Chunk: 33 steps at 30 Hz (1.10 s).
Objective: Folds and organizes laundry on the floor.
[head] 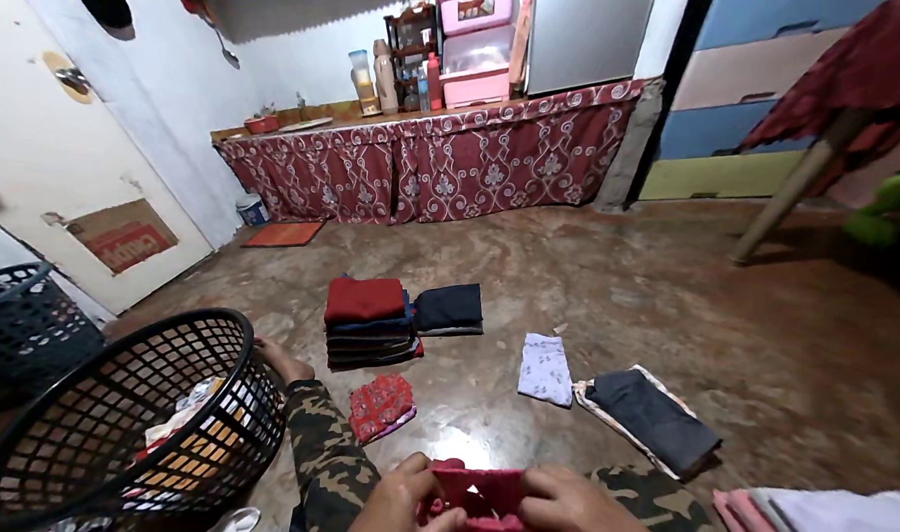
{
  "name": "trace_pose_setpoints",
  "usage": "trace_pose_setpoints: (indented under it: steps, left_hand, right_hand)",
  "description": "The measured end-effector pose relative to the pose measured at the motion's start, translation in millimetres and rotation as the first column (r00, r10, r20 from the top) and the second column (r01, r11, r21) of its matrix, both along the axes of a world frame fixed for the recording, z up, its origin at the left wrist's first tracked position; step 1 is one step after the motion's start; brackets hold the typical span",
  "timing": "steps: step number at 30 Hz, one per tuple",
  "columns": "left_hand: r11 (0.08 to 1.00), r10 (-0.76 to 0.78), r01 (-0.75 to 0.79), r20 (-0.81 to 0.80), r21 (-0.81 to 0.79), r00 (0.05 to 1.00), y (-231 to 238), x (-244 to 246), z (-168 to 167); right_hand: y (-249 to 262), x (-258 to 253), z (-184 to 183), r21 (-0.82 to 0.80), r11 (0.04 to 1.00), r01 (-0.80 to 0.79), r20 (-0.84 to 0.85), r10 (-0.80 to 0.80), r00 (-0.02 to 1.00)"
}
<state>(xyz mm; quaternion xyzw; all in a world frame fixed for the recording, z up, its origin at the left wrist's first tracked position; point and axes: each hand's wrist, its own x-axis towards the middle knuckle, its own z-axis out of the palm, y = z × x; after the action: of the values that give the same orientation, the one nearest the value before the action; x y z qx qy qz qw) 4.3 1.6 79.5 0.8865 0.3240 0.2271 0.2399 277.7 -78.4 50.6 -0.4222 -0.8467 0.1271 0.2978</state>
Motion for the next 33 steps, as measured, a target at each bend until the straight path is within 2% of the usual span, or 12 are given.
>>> trace_pose_setpoints:
  steps: [2,5,11,17,19,23,26,27,30,33]
  left_hand:
    - [0.998,-0.058,0.058,-0.006,-0.005,0.998,-0.6,-1.4,0.2]
    - [0.994,-0.111,0.111,0.024,0.017,0.993,-2.5,-2.1,1.1]
    - [0.992,-0.087,0.081,0.060,0.102,0.994,-2.2,-7.8,4.8]
    - [0.994,-0.047,0.021,0.238,0.109,0.970,-6.2,-3.6,7.6]
    - [0.993,-0.077,0.051,0.263,0.107,0.962,-6.2,-4.0,10.0]
    - [0.988,-0.130,0.101,0.272,0.117,0.953,-6.3,-1.9,16.1]
    - [0.978,-0.193,0.168,0.219,0.124,0.957,-7.0,-0.6,25.2]
    - [0.972,-0.225,0.208,0.184,0.107,0.957,-7.4,-0.6,28.3]
    - [0.945,-0.327,0.327,0.048,0.010,0.944,-8.9,-2.8,35.0]
    - [0.933,-0.360,0.353,-0.142,-0.070,0.922,-13.2,0.8,39.1]
  right_hand:
    - [1.4,11.6,4.7,0.041,0.997,0.067,-0.035,-0.065,0.997]
    - [1.7,22.5,9.6,0.046,0.995,0.084,-0.098,-0.079,0.992]
    - [-0.5,31.3,12.1,0.056,0.988,0.140,-0.106,-0.134,0.985]
    - [-5.2,23.3,20.1,-0.005,0.998,0.055,-0.378,-0.053,0.924]
    - [-2.2,22.3,18.0,0.030,0.996,0.088,-0.440,-0.066,0.896]
    - [2.6,18.6,18.6,0.052,0.981,0.186,-0.463,-0.141,0.875]
    - [4.4,15.8,18.9,0.063,0.965,0.253,-0.446,-0.200,0.873]
    - [3.0,15.5,20.7,0.041,0.975,0.218,-0.458,-0.175,0.871]
    - [2.0,20.0,26.1,-0.060,0.996,-0.059,-0.494,0.022,0.869]
    - [8.1,14.4,21.3,-0.005,0.986,0.169,-0.371,-0.159,0.915]
